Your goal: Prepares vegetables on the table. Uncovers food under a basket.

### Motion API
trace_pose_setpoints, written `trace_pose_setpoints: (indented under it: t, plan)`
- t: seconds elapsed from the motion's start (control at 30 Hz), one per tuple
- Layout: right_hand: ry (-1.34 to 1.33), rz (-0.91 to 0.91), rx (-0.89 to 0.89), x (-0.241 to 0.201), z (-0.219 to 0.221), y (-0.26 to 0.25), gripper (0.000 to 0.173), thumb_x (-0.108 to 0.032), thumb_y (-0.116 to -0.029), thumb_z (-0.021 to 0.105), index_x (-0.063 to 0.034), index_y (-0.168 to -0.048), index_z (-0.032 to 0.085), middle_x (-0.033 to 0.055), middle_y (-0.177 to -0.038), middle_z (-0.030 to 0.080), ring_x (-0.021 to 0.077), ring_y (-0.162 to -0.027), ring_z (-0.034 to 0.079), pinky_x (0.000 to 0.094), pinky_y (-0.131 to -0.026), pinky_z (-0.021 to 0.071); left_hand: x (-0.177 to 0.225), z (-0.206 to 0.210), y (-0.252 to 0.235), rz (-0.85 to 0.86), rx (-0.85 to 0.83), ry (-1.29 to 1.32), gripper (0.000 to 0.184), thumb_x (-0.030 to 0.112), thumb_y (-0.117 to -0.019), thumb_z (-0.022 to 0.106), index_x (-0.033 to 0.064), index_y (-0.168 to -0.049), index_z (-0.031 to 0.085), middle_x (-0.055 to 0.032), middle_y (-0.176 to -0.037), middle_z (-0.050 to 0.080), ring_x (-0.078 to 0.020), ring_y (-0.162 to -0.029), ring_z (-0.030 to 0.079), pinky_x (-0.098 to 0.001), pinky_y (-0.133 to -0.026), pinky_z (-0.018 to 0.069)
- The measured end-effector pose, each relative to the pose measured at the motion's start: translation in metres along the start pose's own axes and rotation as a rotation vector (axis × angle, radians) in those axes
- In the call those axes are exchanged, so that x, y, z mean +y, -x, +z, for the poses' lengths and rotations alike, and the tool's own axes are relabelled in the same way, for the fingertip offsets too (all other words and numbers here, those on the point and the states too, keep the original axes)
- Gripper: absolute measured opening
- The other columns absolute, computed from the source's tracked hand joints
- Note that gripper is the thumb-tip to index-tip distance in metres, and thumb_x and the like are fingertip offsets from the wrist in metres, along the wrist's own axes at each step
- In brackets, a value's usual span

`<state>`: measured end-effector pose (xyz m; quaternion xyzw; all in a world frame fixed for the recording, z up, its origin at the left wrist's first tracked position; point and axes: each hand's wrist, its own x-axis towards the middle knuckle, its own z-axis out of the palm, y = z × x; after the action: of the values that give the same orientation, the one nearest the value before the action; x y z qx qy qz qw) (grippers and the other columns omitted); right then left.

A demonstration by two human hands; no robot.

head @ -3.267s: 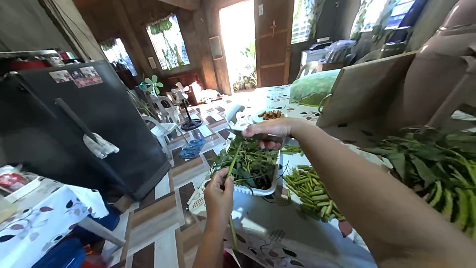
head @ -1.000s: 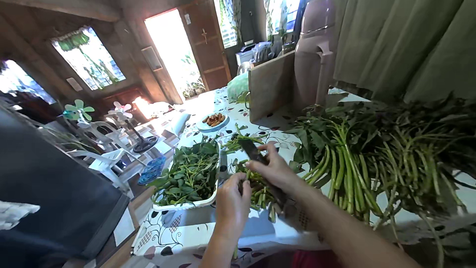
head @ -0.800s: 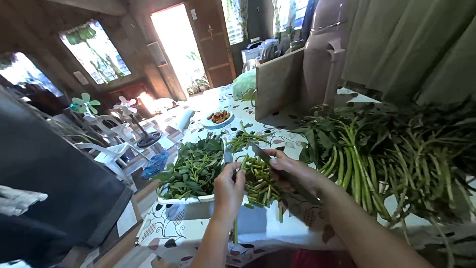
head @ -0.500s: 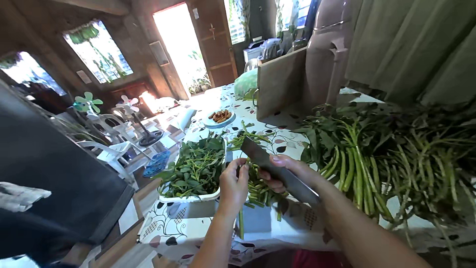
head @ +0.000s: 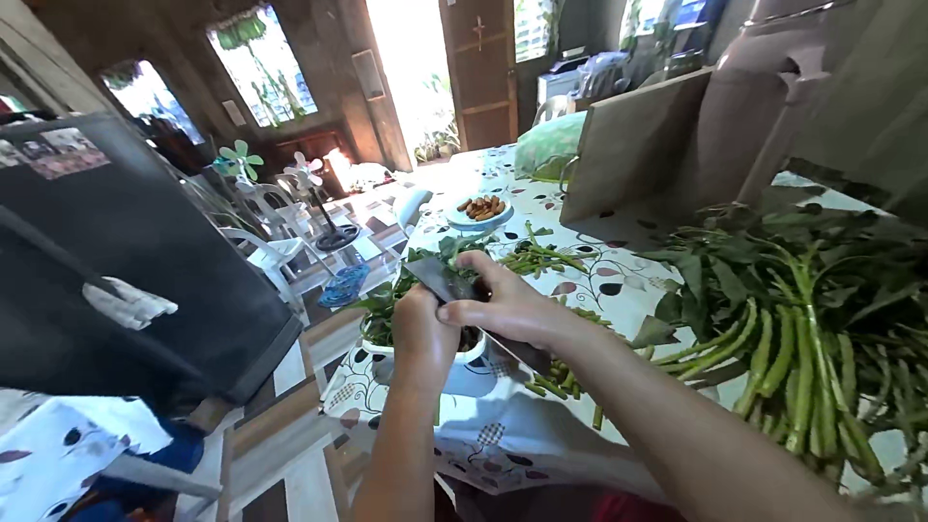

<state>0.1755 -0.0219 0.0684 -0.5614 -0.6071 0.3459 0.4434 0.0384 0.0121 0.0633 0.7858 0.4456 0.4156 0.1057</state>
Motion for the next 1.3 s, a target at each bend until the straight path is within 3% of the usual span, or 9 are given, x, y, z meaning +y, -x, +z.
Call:
trace_pose_setpoints:
  t: [0.1, 0.17, 0.33, 0.43, 0.53, 0.7, 0.83, 1.07, 1.3]
  plan:
    - [0.012, 0.003, -0.041, -0.007, 0.019, -0.026, 0.071, -0.050, -0.0840, 0.077, -0.0147, -0.138, 0.047, 0.0151, -0.101, 0.065, 0.0264, -0.086, 0.064, 0.0482, -0.074, 0.0525, -0.011, -0.017, 0.002, -0.123, 0.006, -0.077, 0.012, 0.008, -0.0956, 0.069, -0.0030, -0.092, 0.070, -0.0169, -0.084, 0.068, -0.0294, -0.079, 0.067, -0.0499, -0.075, 0.0547]
    - [0.015, 0.002, -0.005, -0.006, 0.022, -0.046, 0.064, -0.046, -0.0882, 0.072, -0.0113, -0.137, 0.050, 0.0185, -0.104, 0.066, 0.0299, -0.088, 0.065, 0.0537, -0.075, 0.0528, -0.028, -0.025, 0.014, -0.088, 0.047, -0.039, 0.012, 0.011, -0.0966, 0.067, 0.0017, -0.090, 0.071, -0.0053, -0.070, 0.059, -0.0140, -0.061, 0.054, -0.0328, -0.059, 0.0473]
    - [0.006, 0.232, -0.199, 0.007, 0.012, -0.085, 0.070, -0.066, -0.0911, 0.061, -0.0134, -0.136, 0.054, 0.0039, -0.077, 0.054, 0.0107, -0.053, 0.045, 0.0286, -0.049, 0.0406, -0.072, -0.034, 0.019, -0.209, 0.002, 0.393, 0.027, 0.006, -0.1024, 0.055, -0.0004, -0.127, 0.066, -0.0045, -0.087, 0.066, -0.0036, -0.065, 0.054, -0.0196, -0.060, 0.0456]
    - [0.096, 0.251, -0.263, -0.009, 0.003, -0.090, 0.062, -0.068, -0.0948, 0.054, -0.0092, -0.111, 0.064, -0.0002, -0.066, 0.050, 0.0077, -0.048, 0.042, 0.0248, -0.045, 0.0391, -0.092, -0.031, 0.015, -0.270, -0.023, 0.586, 0.039, -0.001, -0.1020, 0.049, -0.0049, -0.140, 0.055, -0.0092, -0.097, 0.065, -0.0062, -0.073, 0.059, -0.0197, -0.068, 0.0503]
    - [-0.037, 0.057, -0.326, -0.018, -0.013, -0.078, 0.051, -0.062, -0.0999, 0.047, -0.0121, -0.092, 0.055, -0.0026, -0.059, 0.047, 0.0049, -0.042, 0.042, 0.0203, -0.040, 0.0375, -0.092, -0.026, 0.015, -0.275, 0.018, 0.710, 0.036, -0.003, -0.1007, 0.053, -0.0080, -0.136, 0.057, -0.0116, -0.100, 0.070, -0.0095, -0.079, 0.068, -0.0223, -0.074, 0.0573]
    - [-0.261, -0.066, -0.449, -0.009, -0.014, -0.027, 0.065, -0.054, -0.0928, 0.053, -0.0134, -0.142, 0.042, -0.0038, -0.072, 0.051, 0.0008, -0.047, 0.044, 0.0155, -0.043, 0.0399, -0.076, -0.011, 0.016, -0.063, -0.005, 0.917, 0.027, -0.008, -0.0938, 0.057, -0.0056, -0.120, 0.062, -0.0072, -0.094, 0.073, -0.0135, -0.080, 0.073, -0.0278, -0.077, 0.0624]
    - [-0.405, -0.099, -0.488, 0.017, -0.025, -0.002, 0.090, -0.065, -0.0755, 0.076, -0.0220, -0.144, 0.038, -0.0084, -0.075, 0.055, -0.0042, -0.048, 0.045, 0.0108, -0.044, 0.0403, -0.056, 0.006, 0.018, 0.078, -0.140, 0.945, 0.020, -0.006, -0.0951, 0.057, -0.0009, -0.114, 0.063, -0.0016, -0.091, 0.074, -0.0089, -0.079, 0.072, -0.0254, -0.077, 0.0621]
    - [-0.285, -0.220, -0.256, 0.028, -0.039, 0.038, 0.096, -0.049, -0.0746, 0.080, -0.0136, -0.146, 0.027, -0.0097, -0.095, 0.064, -0.0038, -0.081, 0.064, 0.0152, -0.072, 0.0551, -0.018, 0.033, 0.017, 0.063, -0.207, 1.047, 0.014, -0.007, -0.0966, 0.057, 0.0030, -0.104, 0.063, 0.0036, -0.084, 0.072, -0.0037, -0.075, 0.070, -0.0216, -0.074, 0.0606]
    - [0.107, -0.271, 0.118, 0.047, -0.032, 0.051, 0.082, -0.057, -0.0670, 0.082, -0.0115, -0.126, 0.049, -0.0037, -0.094, 0.068, 0.0013, -0.087, 0.067, 0.0258, -0.076, 0.0590, 0.002, 0.059, 0.025, -0.067, -0.153, 1.131, 0.027, -0.006, -0.0889, 0.063, -0.0011, -0.115, 0.058, 0.0010, -0.094, 0.070, -0.0041, -0.087, 0.069, -0.0240, -0.082, 0.0601]
